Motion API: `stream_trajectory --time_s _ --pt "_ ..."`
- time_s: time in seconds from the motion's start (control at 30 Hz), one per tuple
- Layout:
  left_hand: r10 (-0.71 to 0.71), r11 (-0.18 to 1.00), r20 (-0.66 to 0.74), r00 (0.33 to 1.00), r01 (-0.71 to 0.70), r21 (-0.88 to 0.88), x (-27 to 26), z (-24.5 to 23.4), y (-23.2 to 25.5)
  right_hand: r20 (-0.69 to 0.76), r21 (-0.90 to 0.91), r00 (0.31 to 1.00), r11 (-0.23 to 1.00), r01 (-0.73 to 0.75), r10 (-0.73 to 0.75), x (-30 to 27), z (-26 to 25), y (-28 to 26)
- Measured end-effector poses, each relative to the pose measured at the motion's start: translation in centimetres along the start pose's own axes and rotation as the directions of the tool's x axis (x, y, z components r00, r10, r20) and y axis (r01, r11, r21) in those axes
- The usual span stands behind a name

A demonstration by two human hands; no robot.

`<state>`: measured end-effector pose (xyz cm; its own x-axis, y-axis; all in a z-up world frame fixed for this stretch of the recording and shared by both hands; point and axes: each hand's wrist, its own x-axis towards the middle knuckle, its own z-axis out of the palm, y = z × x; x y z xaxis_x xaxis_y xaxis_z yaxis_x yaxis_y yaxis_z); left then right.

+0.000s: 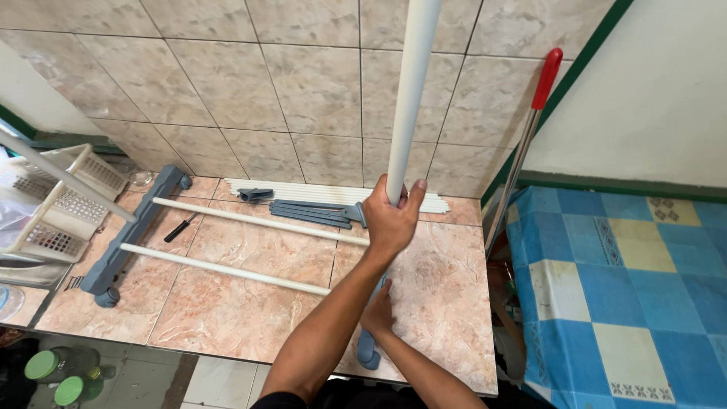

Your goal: The person assembles a clothes drying rack on a tiled counter, fitting white plastic poles into gray plastic end joints and connectors, pressing poles into the joint sockets and attaching cross bars to build the rack frame by hand.

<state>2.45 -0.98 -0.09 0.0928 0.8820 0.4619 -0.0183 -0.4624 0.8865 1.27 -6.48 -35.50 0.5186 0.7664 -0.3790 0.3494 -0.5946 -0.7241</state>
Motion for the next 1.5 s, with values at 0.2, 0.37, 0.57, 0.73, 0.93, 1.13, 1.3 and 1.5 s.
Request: stream_trajectory --time_s 0.2,0.37,0.57,0.73,0.93,1.13,1.3,1.5 --pt "-0.018 0.994 0.198 0.980 0.038 -0.099 2.1 -0.2 -3.8 -0.134 0.047 0.935 0.941 0.336 -0.327 3.5 0.8 1.8" --pt "0.062 0.966 0.542 0.838 0.087 -0.245 5.1 -0.9 -7.4 0.033 0.054 0.972 0.972 0.230 -0.232 4.9 0.7 2.9" --pt "0.071 0.923 0.638 0.767 0.192 -0.334 6.3 -0.8 -6.4 0.001 0.047 0.961 0.960 0.277 -0.277 7.1 0.1 3.2" --pt "0.023 0.993 0.148 0.989 -0.040 0.107 2.8 1.2 -2.5 0.018 0.076 0.948 0.946 0.315 -0.317 7.5 -0.2 4.3" --pt "-0.006 0.997 -0.009 1.000 0.005 -0.083 2.9 3.9 -3.1 -0.056 0.068 0.915 0.913 0.403 -0.400 8.4 -0.5 3.2" --pt "0.098 0.931 0.457 0.884 0.081 -0.357 5.9 2.1 -8.4 0.100 0.093 0.958 0.961 0.262 -0.271 8.9 -2.0 3.6" --pt "0.083 0.850 0.700 0.709 0.317 -0.421 7.8 0.6 -8.0 0.083 0.072 0.942 0.945 0.320 -0.325 9.0 -2.0 3.5" --pt "0.117 0.993 0.208 0.971 -0.116 -0.015 3.9 2.0 -3.9 0.000 0.059 0.934 0.932 0.358 -0.358 9.6 -1.7 3.8"
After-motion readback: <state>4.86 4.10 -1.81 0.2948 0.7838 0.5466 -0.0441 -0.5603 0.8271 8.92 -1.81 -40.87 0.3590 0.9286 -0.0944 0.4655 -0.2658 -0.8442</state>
